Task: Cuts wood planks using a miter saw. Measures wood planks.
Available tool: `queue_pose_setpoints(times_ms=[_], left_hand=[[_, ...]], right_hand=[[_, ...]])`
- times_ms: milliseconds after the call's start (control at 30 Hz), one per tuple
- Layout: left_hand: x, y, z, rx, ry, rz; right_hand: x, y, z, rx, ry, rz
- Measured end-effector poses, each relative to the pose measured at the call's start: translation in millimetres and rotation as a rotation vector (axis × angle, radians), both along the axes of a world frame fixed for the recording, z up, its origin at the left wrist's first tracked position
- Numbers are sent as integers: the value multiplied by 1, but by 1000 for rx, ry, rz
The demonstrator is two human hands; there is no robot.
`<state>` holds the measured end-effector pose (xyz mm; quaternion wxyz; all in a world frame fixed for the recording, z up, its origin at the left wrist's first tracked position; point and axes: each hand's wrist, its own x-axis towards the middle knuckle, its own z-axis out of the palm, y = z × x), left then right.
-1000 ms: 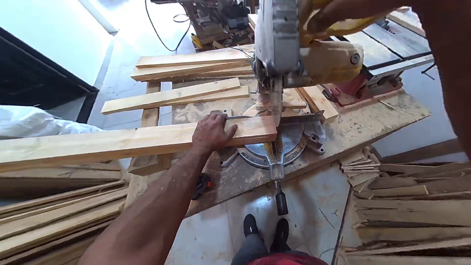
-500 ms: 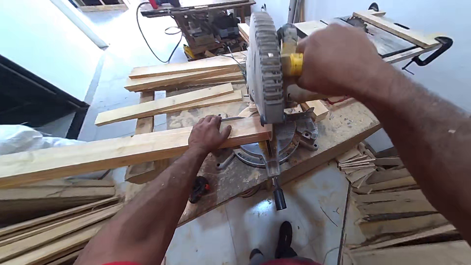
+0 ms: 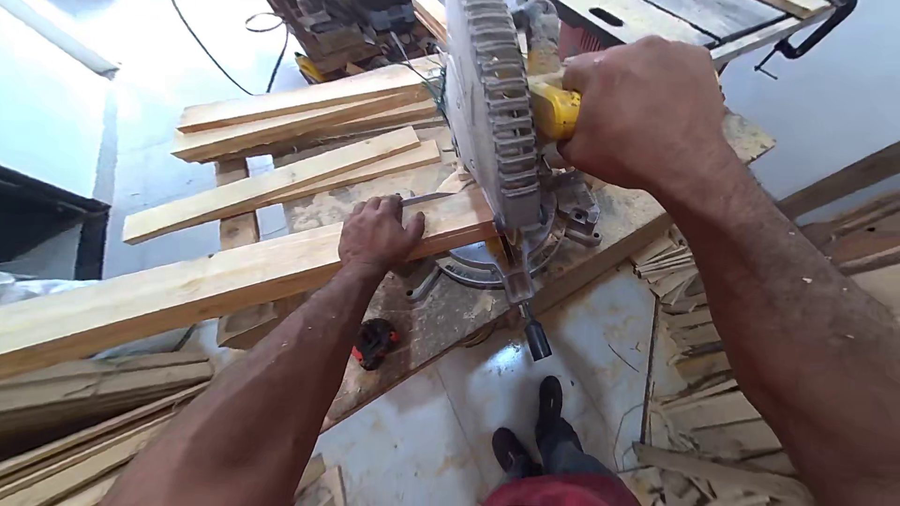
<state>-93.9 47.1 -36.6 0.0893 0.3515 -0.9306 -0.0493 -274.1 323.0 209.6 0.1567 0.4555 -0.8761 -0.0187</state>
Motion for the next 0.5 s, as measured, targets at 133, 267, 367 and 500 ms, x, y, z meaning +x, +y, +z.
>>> queue_pose_setpoints(times_ms=[133, 267, 367, 500], left_hand=[[-2, 4, 4, 8, 15, 2], [-2, 8, 7, 14, 7, 15], [-3, 10, 8, 20, -3, 26], [-3, 11, 7, -4, -5, 20]], right_hand=[[2, 6, -13, -57, 6, 15], [3, 9, -21, -110, -9, 38], [3, 11, -26, -152, -20, 54], [4, 14, -34, -192, 8, 81]])
